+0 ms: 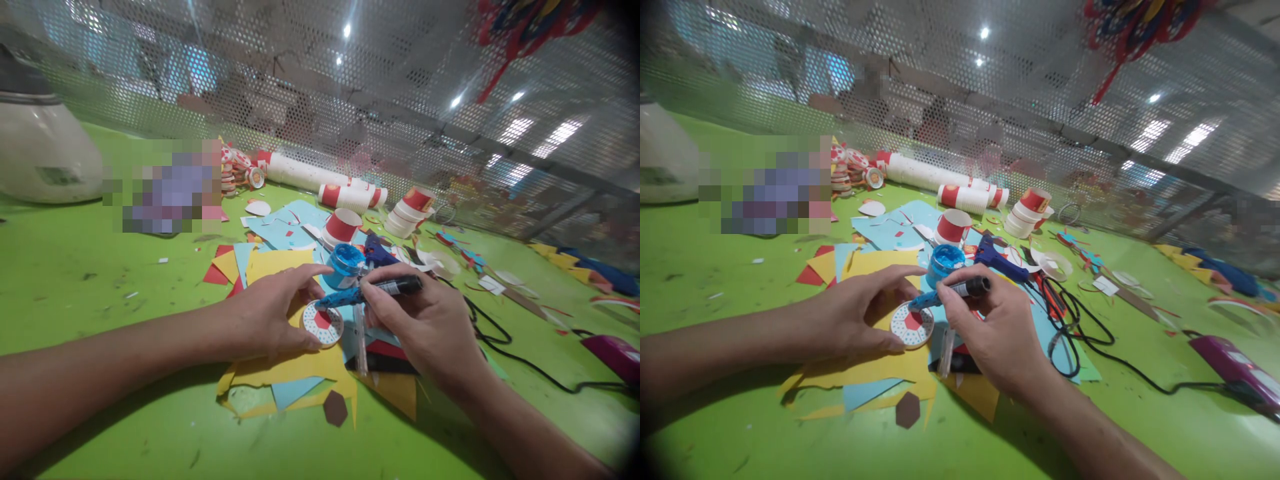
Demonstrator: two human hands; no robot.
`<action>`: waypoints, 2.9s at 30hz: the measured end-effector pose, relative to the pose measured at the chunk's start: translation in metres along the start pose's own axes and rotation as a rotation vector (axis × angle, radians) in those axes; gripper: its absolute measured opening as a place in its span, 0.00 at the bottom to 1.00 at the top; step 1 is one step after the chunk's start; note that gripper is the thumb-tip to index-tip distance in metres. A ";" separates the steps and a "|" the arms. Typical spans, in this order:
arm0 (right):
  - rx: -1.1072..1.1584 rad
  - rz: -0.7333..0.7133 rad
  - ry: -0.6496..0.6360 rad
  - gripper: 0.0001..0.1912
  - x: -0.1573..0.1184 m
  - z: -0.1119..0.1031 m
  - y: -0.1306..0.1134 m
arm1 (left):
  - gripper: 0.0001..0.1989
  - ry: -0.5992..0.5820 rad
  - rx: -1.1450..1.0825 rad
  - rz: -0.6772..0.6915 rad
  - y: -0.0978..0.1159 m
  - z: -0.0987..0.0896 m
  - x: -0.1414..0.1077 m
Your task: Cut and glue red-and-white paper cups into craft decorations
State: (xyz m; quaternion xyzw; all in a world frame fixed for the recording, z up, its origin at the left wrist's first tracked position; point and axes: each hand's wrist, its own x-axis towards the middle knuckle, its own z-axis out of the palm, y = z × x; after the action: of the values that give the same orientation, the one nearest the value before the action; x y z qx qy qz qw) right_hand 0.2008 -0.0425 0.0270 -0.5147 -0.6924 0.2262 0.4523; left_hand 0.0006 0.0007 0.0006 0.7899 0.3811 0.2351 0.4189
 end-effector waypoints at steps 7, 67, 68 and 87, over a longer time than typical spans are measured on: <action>-0.098 -0.063 0.020 0.06 0.000 0.002 -0.001 | 0.40 -0.010 -0.001 0.013 -0.001 -0.001 0.001; -0.160 -0.130 0.117 0.07 -0.005 0.007 -0.002 | 0.39 0.007 0.065 0.036 0.001 0.000 0.001; -0.155 -0.139 0.117 0.06 -0.005 0.007 -0.002 | 0.39 0.009 0.054 0.047 0.000 0.000 0.001; -0.184 -0.188 0.268 0.06 -0.009 -0.001 -0.006 | 0.38 0.028 0.078 0.072 -0.004 0.004 -0.001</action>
State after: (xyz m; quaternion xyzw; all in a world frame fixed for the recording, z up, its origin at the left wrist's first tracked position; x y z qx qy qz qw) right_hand 0.1996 -0.0530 0.0286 -0.5123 -0.6888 0.0483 0.5107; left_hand 0.0008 -0.0008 -0.0050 0.8156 0.3671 0.2461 0.3735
